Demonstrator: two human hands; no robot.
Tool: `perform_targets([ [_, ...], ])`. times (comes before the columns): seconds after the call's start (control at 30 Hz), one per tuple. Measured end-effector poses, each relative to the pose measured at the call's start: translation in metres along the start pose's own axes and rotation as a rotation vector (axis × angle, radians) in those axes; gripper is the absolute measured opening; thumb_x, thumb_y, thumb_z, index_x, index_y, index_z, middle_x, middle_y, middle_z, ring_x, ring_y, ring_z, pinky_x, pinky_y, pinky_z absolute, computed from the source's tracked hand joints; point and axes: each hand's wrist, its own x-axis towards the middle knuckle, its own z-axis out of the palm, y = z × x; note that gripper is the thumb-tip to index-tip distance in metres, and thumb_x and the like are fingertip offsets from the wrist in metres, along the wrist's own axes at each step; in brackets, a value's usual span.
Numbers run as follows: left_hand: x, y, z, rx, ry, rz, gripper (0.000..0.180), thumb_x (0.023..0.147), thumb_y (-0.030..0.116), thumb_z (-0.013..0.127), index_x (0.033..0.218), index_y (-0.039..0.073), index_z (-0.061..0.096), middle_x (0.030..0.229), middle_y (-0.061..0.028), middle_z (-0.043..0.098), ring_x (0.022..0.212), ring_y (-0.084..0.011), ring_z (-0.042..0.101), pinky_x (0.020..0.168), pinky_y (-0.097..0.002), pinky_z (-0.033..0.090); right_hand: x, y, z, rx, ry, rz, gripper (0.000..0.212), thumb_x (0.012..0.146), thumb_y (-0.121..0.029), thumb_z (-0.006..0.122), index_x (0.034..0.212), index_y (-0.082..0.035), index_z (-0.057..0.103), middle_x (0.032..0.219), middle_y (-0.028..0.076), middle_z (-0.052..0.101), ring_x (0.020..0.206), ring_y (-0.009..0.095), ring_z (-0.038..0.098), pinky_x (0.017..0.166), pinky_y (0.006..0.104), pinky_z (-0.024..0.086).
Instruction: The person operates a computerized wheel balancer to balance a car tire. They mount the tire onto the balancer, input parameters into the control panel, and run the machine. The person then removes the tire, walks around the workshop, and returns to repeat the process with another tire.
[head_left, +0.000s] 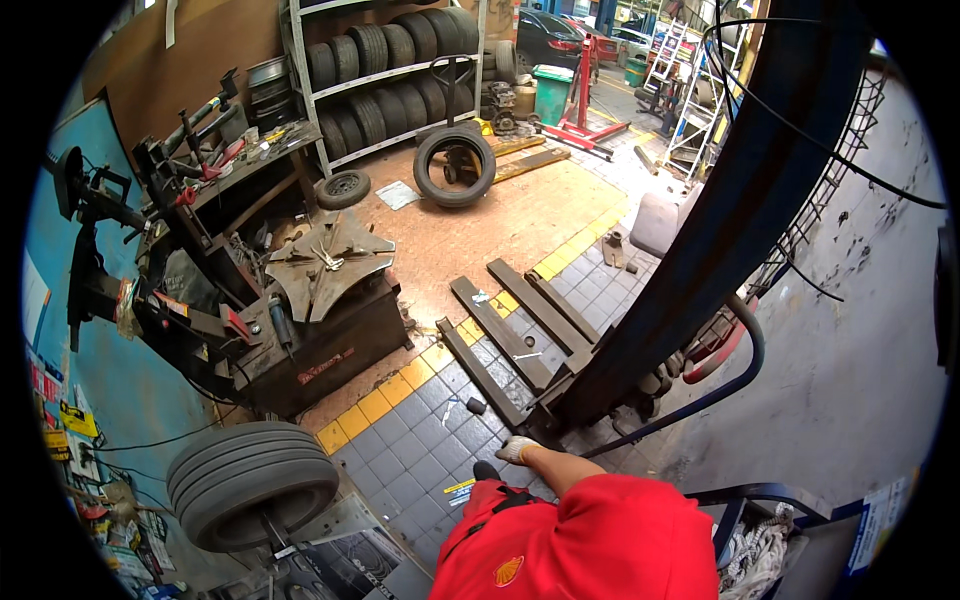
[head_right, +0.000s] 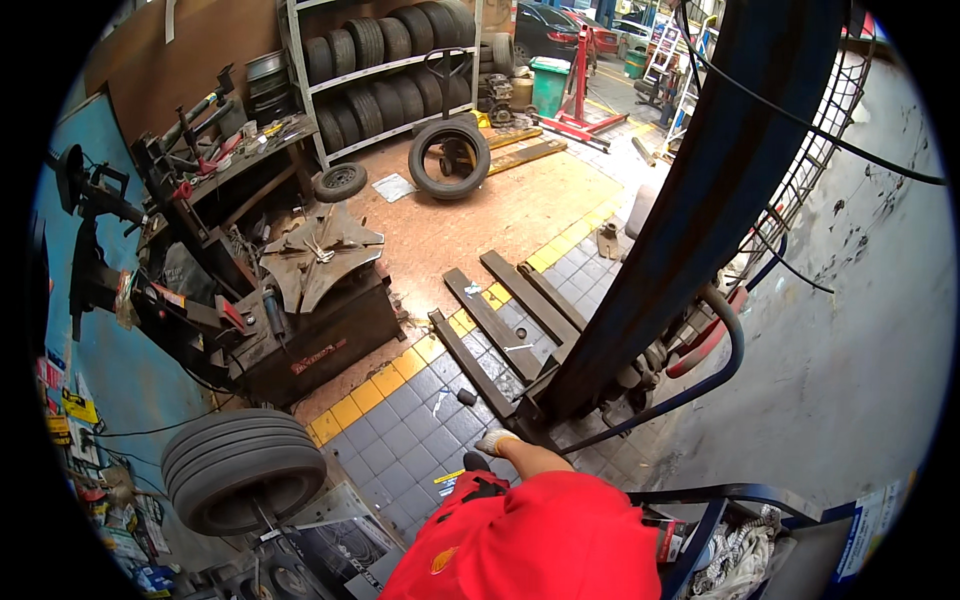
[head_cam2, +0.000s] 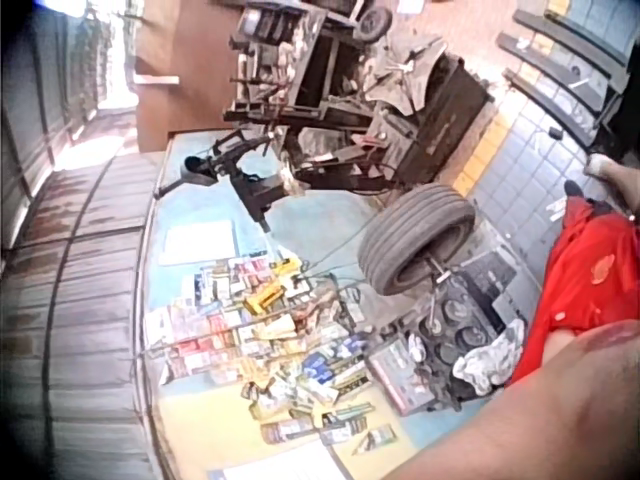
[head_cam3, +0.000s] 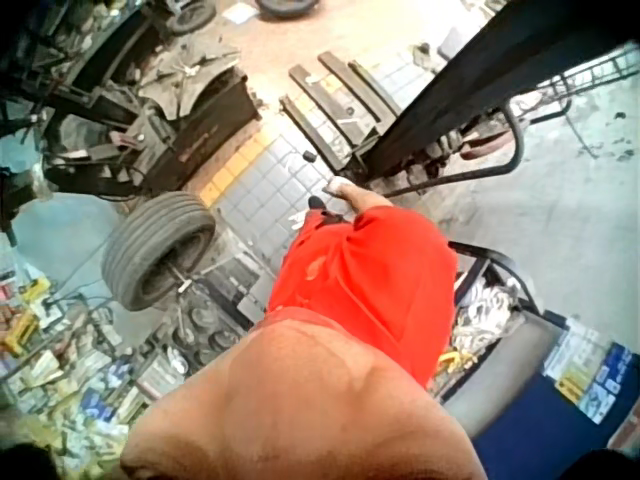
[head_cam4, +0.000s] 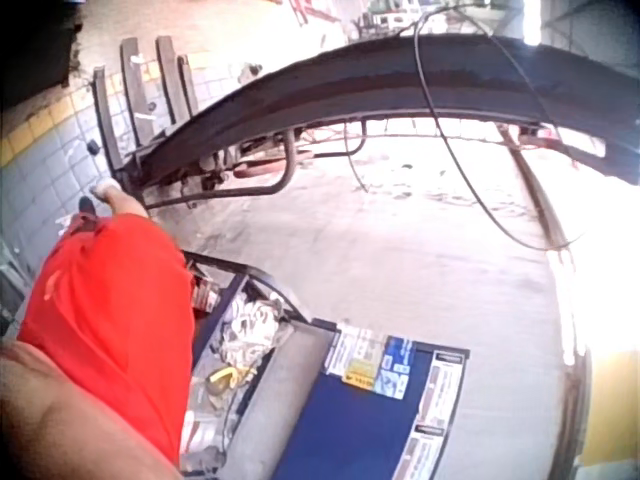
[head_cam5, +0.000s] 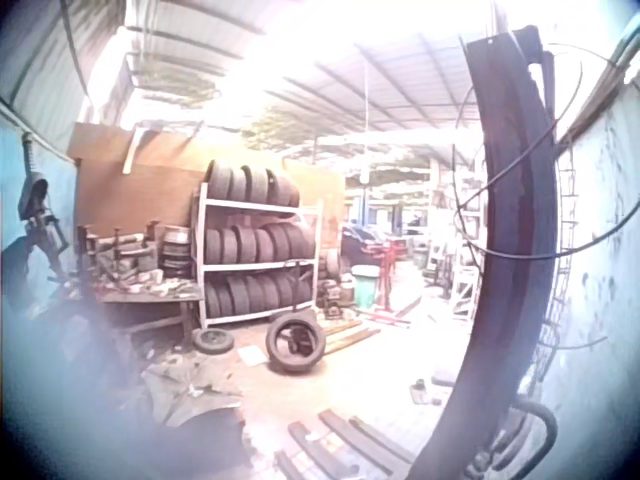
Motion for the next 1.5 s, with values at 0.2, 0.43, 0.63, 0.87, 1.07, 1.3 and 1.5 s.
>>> perform_targets([
  [0.2, 0.004, 0.008, 0.006, -0.003, -0.007, -0.076, 0.046, 0.111, 0.047, 0.052, 0.112, 0.005, 0.071, 0.113, -0.0072, 0.072, 0.104, -0.0242, 0.065, 0.096, -0.0381, 0.048, 0.039, -0.053, -0.03, 0.0, -0.002, -0.099, 0.062, 0.091, -0.054, 0.057, 0.122, -0.005, 0.078, 0.126, 0.024, 0.074, 0.121, 0.038, 0.07, 0.104, 0.0467, 0.053],
  [0.43, 0.001, 0.007, 0.012, -0.013, -0.025, -0.174, 0.044, 0.111, 0.046, 0.052, 0.11, 0.006, 0.071, 0.11, -0.0063, 0.072, 0.101, -0.0232, 0.065, 0.094, -0.0377, 0.049, 0.05, -0.066, -0.032, -0.053, -0.066, -0.131, 0.064, 0.093, -0.054, 0.056, 0.127, -0.003, 0.076, 0.133, 0.025, 0.071, 0.127, 0.038, 0.068, 0.107, 0.0463, 0.051],
  [0.63, 0.004, 0.002, 0.02, -0.023, -0.062, -0.241, 0.043, 0.111, 0.045, 0.052, 0.108, 0.006, 0.07, 0.108, -0.0054, 0.071, 0.099, -0.0224, 0.064, 0.092, -0.0374, 0.049, 0.044, -0.062, -0.012, -0.1, -0.117, -0.114, 0.064, 0.094, -0.053, 0.055, 0.127, 0.0, 0.074, 0.135, 0.026, 0.07, 0.128, 0.039, 0.067, 0.109, 0.0469, 0.05],
  [0.87, 0.005, -0.005, 0.03, -0.036, -0.1, -0.291, 0.042, 0.112, 0.044, 0.052, 0.105, 0.007, 0.07, 0.106, -0.0045, 0.071, 0.097, -0.0214, 0.064, 0.089, -0.037, 0.049, 0.043, -0.052, -0.016, -0.1, -0.127, -0.105, 0.066, 0.096, -0.053, 0.054, 0.13, -0.001, 0.073, 0.137, 0.024, 0.069, 0.13, 0.038, 0.066, 0.11, 0.0471, 0.049],
  [1.07, 0.003, -0.012, 0.033, -0.056, -0.126, -0.333, 0.041, 0.112, 0.044, 0.052, 0.103, 0.008, 0.07, 0.104, -0.0036, 0.071, 0.094, -0.0206, 0.064, 0.087, -0.0367, 0.05, 0.063, -0.037, -0.016, -0.157, -0.12, -0.132, 0.068, 0.099, -0.057, 0.05, 0.133, -0.002, 0.072, 0.14, 0.023, 0.068, 0.132, 0.037, 0.065, 0.111, 0.0466, 0.048],
  [1.3, -0.004, -0.027, 0.039, -0.089, -0.146, -0.391, 0.041, 0.112, 0.043, 0.051, 0.1, 0.008, 0.07, 0.101, -0.0027, 0.07, 0.092, -0.0196, 0.063, 0.085, -0.0363, 0.05, 0.052, -0.038, -0.021, -0.124, -0.12, -0.1, 0.065, 0.097, -0.052, 0.051, 0.133, -0.002, 0.072, 0.14, 0.024, 0.068, 0.133, 0.037, 0.065, 0.112, 0.0469, 0.049],
  [1.5, -0.071, -0.107, -0.026, -0.36, -0.01, -0.57, 0.04, 0.112, 0.042, 0.051, 0.098, 0.009, 0.069, 0.099, -0.0019, 0.07, 0.09, -0.0188, 0.063, 0.083, -0.0359, 0.05, 0.047, -0.073, -0.028, -0.209, -0.117, -0.168, 0.067, 0.097, -0.057, 0.055, 0.136, -0.005, 0.071, 0.141, 0.025, 0.067, 0.134, 0.037, 0.064, 0.112, 0.0454, 0.049],
])
